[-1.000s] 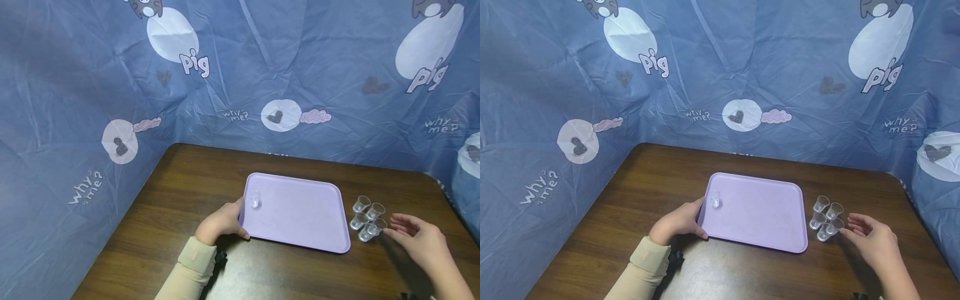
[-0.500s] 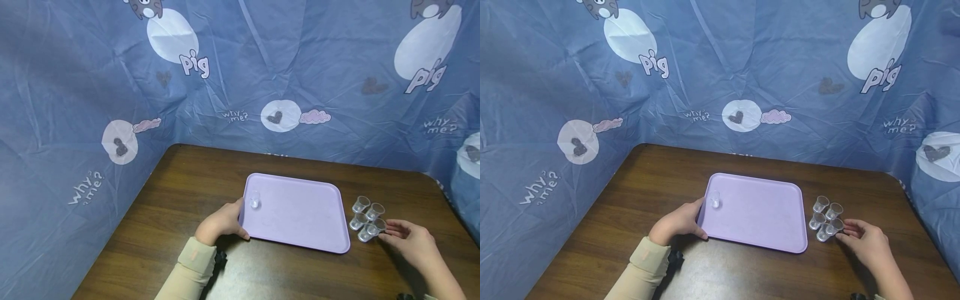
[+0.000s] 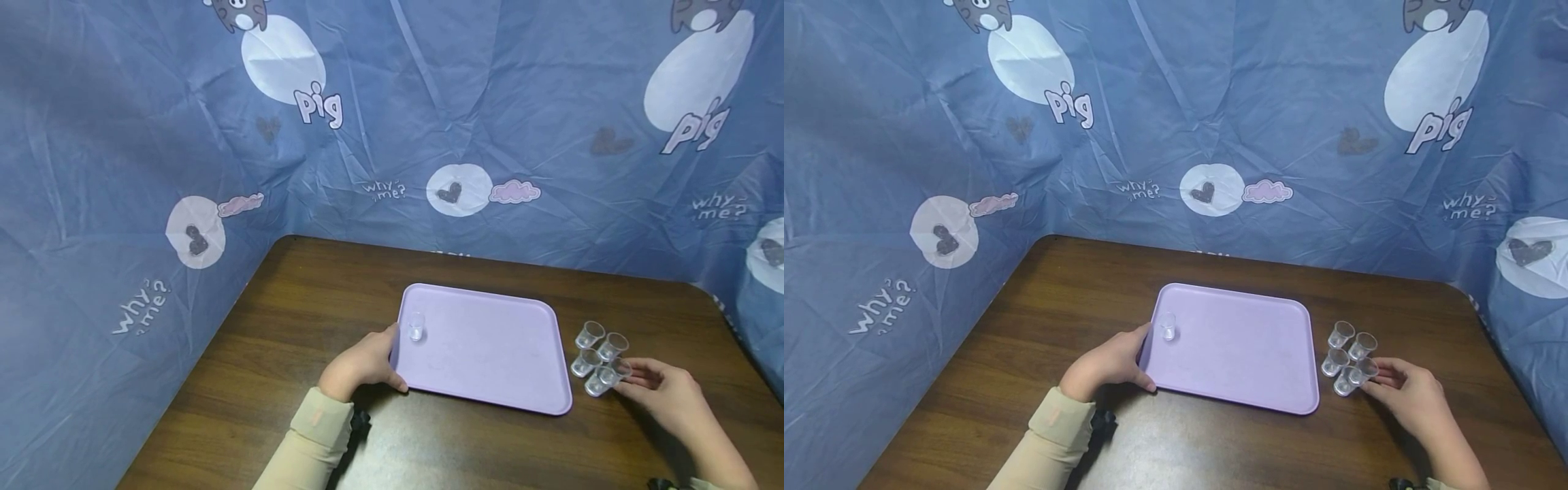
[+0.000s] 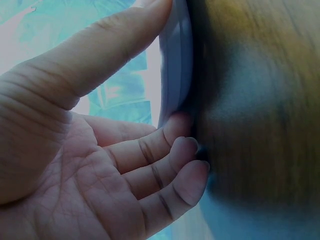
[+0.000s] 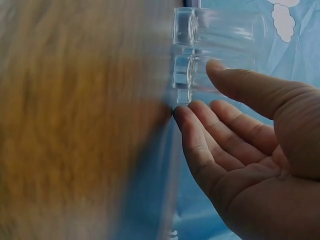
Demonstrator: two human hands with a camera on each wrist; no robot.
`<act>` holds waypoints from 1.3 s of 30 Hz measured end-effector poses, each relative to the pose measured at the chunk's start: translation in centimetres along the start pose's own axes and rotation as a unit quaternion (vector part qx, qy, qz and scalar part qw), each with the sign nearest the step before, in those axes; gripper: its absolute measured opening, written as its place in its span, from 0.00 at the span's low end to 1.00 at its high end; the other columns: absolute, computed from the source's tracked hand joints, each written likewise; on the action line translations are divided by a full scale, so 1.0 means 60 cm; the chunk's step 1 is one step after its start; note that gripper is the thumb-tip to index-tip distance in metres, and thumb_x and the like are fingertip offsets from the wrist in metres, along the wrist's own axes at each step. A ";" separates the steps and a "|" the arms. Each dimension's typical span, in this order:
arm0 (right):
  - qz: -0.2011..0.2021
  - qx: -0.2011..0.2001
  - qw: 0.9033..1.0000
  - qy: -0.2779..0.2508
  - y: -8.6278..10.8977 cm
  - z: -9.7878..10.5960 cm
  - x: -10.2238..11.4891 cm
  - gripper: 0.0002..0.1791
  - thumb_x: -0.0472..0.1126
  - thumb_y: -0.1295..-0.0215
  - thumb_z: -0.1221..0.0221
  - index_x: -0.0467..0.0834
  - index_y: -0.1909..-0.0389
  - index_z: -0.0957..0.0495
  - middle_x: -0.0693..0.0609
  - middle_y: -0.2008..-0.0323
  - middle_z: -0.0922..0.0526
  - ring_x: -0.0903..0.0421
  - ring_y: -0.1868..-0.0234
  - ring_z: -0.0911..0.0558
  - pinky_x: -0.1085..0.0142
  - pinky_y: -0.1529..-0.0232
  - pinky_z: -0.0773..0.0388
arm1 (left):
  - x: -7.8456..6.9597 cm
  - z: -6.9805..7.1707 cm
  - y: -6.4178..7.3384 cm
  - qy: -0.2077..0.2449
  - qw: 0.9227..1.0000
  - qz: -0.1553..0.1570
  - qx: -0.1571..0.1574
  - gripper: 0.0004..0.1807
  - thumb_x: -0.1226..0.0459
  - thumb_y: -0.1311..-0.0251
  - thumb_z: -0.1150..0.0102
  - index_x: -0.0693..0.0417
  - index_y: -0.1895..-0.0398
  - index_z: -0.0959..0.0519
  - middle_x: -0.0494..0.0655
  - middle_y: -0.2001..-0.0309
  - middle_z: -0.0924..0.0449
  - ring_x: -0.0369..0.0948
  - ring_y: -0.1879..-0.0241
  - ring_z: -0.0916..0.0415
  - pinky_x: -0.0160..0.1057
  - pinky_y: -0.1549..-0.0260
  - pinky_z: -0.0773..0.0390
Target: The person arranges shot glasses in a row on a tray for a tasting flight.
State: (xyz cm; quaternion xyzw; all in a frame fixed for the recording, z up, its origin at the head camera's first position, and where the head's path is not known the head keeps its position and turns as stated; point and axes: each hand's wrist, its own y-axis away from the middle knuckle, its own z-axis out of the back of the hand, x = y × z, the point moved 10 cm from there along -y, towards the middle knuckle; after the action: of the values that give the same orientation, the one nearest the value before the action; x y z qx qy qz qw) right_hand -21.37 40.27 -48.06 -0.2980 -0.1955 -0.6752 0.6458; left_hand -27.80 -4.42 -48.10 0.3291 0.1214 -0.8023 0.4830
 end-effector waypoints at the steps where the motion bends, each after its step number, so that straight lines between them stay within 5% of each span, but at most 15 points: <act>1: -0.002 0.003 1.000 -0.004 -0.001 -0.001 0.000 0.27 0.35 0.46 0.24 0.25 0.50 0.21 0.35 0.61 0.14 0.70 0.69 0.18 0.77 0.71 0.23 | 0.000 0.000 0.000 0.000 1.000 0.001 0.000 0.56 0.63 0.68 0.11 0.65 0.32 0.35 0.62 0.51 0.19 0.51 0.52 0.22 0.50 0.48 0.25; 18: -0.008 0.015 1.000 0.017 -0.003 -0.006 0.003 0.22 0.39 0.43 0.25 0.30 0.52 0.17 0.36 0.59 0.14 0.71 0.68 0.20 0.79 0.69 0.26 | 0.000 0.001 0.002 -0.009 1.000 0.007 0.002 0.57 0.62 0.68 0.11 0.64 0.32 0.35 0.61 0.53 0.18 0.50 0.52 0.22 0.50 0.48 0.24; 39: 0.002 -0.050 0.999 0.013 0.008 0.046 0.022 0.20 0.40 0.41 0.25 0.31 0.54 0.17 0.36 0.61 0.14 0.77 0.69 0.22 0.78 0.72 0.25 | 0.001 0.000 0.000 -0.010 1.000 0.010 0.001 0.56 0.62 0.68 0.11 0.67 0.32 0.35 0.63 0.51 0.19 0.51 0.51 0.22 0.50 0.47 0.25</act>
State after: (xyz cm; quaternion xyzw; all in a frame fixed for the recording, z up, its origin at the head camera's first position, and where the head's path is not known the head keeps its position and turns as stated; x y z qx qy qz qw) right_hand -20.48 41.00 -45.21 -0.3214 -0.1519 -0.6868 0.6339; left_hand -27.82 -4.47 -48.15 0.3232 0.1124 -0.8004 0.4922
